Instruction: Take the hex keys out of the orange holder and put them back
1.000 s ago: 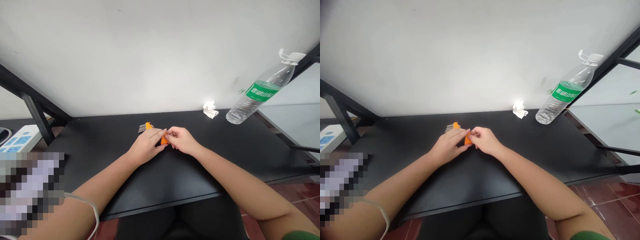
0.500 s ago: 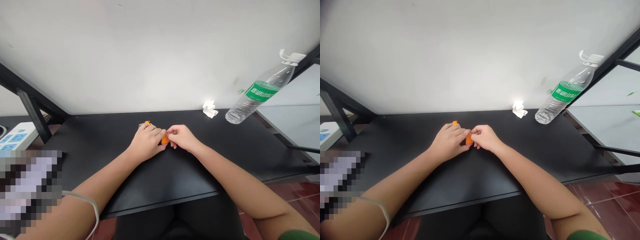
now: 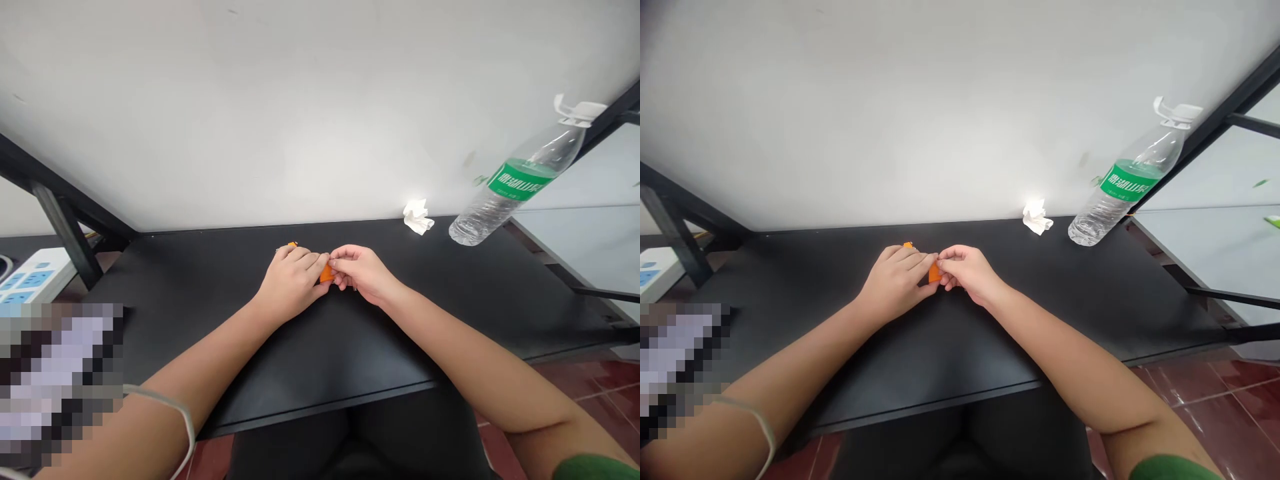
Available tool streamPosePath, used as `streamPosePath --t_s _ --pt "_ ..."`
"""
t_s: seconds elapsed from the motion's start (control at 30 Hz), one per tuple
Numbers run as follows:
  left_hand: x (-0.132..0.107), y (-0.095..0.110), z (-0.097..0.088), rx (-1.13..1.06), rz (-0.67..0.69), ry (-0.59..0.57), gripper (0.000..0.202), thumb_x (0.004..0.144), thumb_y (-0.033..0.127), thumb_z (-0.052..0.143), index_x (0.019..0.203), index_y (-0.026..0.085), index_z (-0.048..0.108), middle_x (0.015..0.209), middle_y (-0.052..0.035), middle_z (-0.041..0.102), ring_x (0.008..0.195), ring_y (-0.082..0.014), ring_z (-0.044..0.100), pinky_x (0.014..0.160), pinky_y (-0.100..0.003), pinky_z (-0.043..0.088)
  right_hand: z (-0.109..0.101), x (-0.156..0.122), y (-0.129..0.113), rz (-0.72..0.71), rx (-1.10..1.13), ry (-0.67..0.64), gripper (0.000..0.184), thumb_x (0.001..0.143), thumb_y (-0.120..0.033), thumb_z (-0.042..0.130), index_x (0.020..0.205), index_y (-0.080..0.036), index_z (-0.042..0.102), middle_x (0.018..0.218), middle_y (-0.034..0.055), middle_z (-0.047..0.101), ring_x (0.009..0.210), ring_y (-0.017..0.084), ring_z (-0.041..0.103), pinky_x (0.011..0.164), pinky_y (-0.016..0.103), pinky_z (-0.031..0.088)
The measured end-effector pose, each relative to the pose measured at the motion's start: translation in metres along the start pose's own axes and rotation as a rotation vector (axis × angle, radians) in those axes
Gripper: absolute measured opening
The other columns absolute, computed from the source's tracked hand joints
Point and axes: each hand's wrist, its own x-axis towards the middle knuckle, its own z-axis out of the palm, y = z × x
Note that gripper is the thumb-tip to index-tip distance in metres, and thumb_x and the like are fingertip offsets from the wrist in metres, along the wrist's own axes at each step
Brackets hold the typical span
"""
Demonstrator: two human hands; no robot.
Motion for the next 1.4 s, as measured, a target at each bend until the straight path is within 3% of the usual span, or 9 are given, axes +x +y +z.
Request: streamPosePath --t_s 0.23,0.43,0.67,0.83,0.93,1.1,1.2,1.4 --pt "0.000 -0.002 -0.002 0.014 -0.034 0.022 0.022 0.095 0.034 0.063 0.112 0.021 0.069 0.095 -0.0061 0.076 0.093 -0.0250 0.070 0.095 -0.045 0.046 -0.004 0.001 0.000 -0.009 0.084 -0.018 0.014 0.075 -0.020 0.074 0.087 -0.019 0.067 0.066 -0.0017 0.065 0.057 0.011 0.061 0.053 0.022 0.054" --pt "0.002 -0.001 -0.005 -0.044 -0.039 0.025 0.016 0.092 0.030 0.065 0.106 0.022 0.069 0.092 -0.0043 0.076 0.093 -0.0242 0.071 0.096 -0.045 0.046 -0.012 0.006 0.000 -0.121 -0.069 -0.184 0.017 0.080 -0.027 0.074 0.094 -0.020 0.068 0.063 -0.0026 0.066 0.055 0.013 0.064 0.053 0.026 0.058" --pt "0.000 0.001 -0.006 -0.094 -0.008 -0.046 0.014 0.089 0.031 0.068 0.100 0.023 0.069 0.091 -0.0041 0.076 0.092 -0.0254 0.069 0.090 -0.044 0.047 -0.021 0.005 -0.009 -0.114 -0.397 -0.330 0.017 0.076 -0.012 0.060 0.090 -0.021 0.062 0.055 -0.0069 0.062 0.047 0.013 0.064 0.047 0.022 0.052" --pt "0.000 0.000 -0.006 -0.081 0.012 -0.059 0.013 0.089 0.031 0.066 0.098 0.022 0.069 0.085 -0.0037 0.073 0.088 -0.0251 0.069 0.087 -0.043 0.048 -0.029 0.006 -0.012 -0.133 -0.431 -0.393 0.013 0.078 -0.014 0.064 0.088 -0.021 0.059 0.058 -0.0061 0.064 0.050 0.013 0.064 0.050 0.023 0.054" --pt "0.000 -0.003 -0.006 -0.059 0.010 -0.065 0.016 0.088 0.033 0.067 0.099 0.022 0.069 0.085 -0.0042 0.073 0.089 -0.0257 0.069 0.087 -0.044 0.048 -0.031 0.010 -0.008 -0.118 -0.387 -0.376 0.008 0.083 -0.021 0.066 0.087 -0.020 0.058 0.056 -0.0040 0.065 0.047 0.013 0.062 0.048 0.023 0.052" --pt "0.002 -0.004 -0.006 -0.049 -0.009 -0.066 0.015 0.088 0.030 0.066 0.099 0.022 0.071 0.087 -0.0061 0.074 0.091 -0.0271 0.068 0.092 -0.047 0.049 -0.024 0.015 0.002 -0.087 -0.224 -0.273 0.019 0.083 -0.031 0.073 0.085 -0.020 0.059 0.058 -0.0030 0.066 0.048 0.013 0.063 0.045 0.022 0.050" --pt "0.002 -0.003 -0.006 -0.050 -0.027 -0.053 0.014 0.089 0.028 0.063 0.098 0.023 0.071 0.088 -0.0067 0.075 0.092 -0.0276 0.068 0.098 -0.050 0.047 -0.019 0.014 0.003 -0.093 -0.302 -0.210 0.018 0.085 -0.033 0.072 0.087 -0.020 0.060 0.059 -0.0019 0.068 0.049 0.015 0.066 0.044 0.021 0.050" --pt "0.004 0.001 -0.008 0.000 -0.036 -0.045 0.013 0.092 0.030 0.062 0.097 0.021 0.071 0.085 -0.0071 0.073 0.091 -0.0279 0.068 0.094 -0.048 0.048 -0.014 0.007 0.001 -0.199 -0.437 -0.118 0.012 0.089 -0.026 0.065 0.096 -0.023 0.055 0.062 -0.0048 0.068 0.051 0.015 0.068 0.046 0.021 0.051"
